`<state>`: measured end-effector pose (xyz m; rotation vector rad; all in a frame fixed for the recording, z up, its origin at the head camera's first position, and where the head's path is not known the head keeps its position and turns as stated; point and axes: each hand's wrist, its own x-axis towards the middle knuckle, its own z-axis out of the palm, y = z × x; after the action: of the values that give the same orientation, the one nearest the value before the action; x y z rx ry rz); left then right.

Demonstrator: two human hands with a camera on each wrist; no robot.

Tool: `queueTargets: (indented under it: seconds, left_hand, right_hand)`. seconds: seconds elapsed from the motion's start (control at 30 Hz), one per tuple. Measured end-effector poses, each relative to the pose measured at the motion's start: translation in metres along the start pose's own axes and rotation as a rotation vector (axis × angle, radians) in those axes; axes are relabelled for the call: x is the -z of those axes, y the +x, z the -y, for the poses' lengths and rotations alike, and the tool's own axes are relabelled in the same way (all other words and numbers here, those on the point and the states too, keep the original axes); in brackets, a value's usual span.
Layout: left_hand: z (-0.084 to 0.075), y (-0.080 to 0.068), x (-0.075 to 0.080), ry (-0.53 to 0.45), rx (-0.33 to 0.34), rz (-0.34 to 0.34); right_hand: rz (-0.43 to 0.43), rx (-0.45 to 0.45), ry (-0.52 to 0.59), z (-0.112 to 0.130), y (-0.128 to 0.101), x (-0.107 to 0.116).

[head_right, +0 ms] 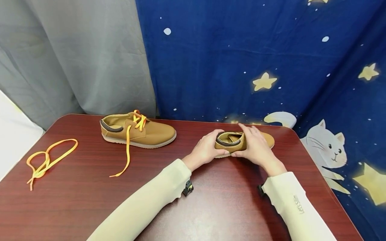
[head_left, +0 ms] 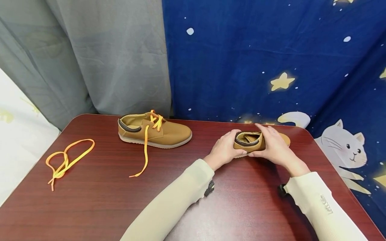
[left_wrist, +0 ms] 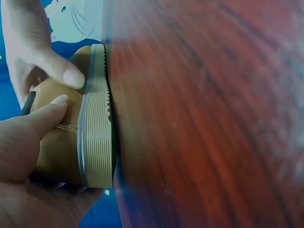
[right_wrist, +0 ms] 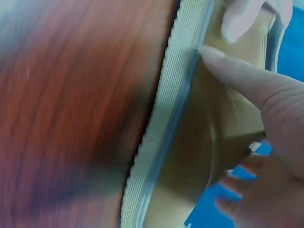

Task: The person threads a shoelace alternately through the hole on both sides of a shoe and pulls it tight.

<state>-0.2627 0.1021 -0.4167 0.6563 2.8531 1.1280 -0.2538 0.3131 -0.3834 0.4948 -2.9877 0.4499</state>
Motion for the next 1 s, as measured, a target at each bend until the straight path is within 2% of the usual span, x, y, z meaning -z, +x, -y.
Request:
queueTargets:
  seconds: [0.07, 0.17, 0.27, 0.4, 0.6, 0.83, 1.0]
  left_hand:
    - [0.0, 0.001, 0.001, -0.004, 0.003, 0.0]
    - [0.0, 0.001, 0.002, -0.008, 0.015, 0.004]
    - [0.002, 0.0, 0.003, -0.004, 0.023, 0.016]
    - [0.005, -0.002, 0.006, -0.005, 0.009, 0.03]
    - [0.011, -0.011, 0.016, -0.01, 0.007, 0.048]
    - [0.025, -0.037, 0.043, -0.007, 0.049, 0.079]
    - [0.031, -0.053, 0.058, 0.001, 0.076, 0.115]
  right_hand:
    - [0.024, -0.046, -0.003, -0.014, 0.002, 0.002]
    - [0.111, -0.129, -0.025, -0.039, 0.004, 0.004]
    - [0.18, -0.139, 0.013, -0.061, 0.004, 0.003]
    - [0.168, -0.107, 0.094, -0.075, -0.001, 0.0]
    - [0.145, -0.086, 0.085, -0.066, -0.007, -0.004]
    - [0.169, -0.039, 0.059, -0.034, -0.014, -0.006]
    - [0.15, -0.036, 0.01, -0.01, -0.021, -0.01]
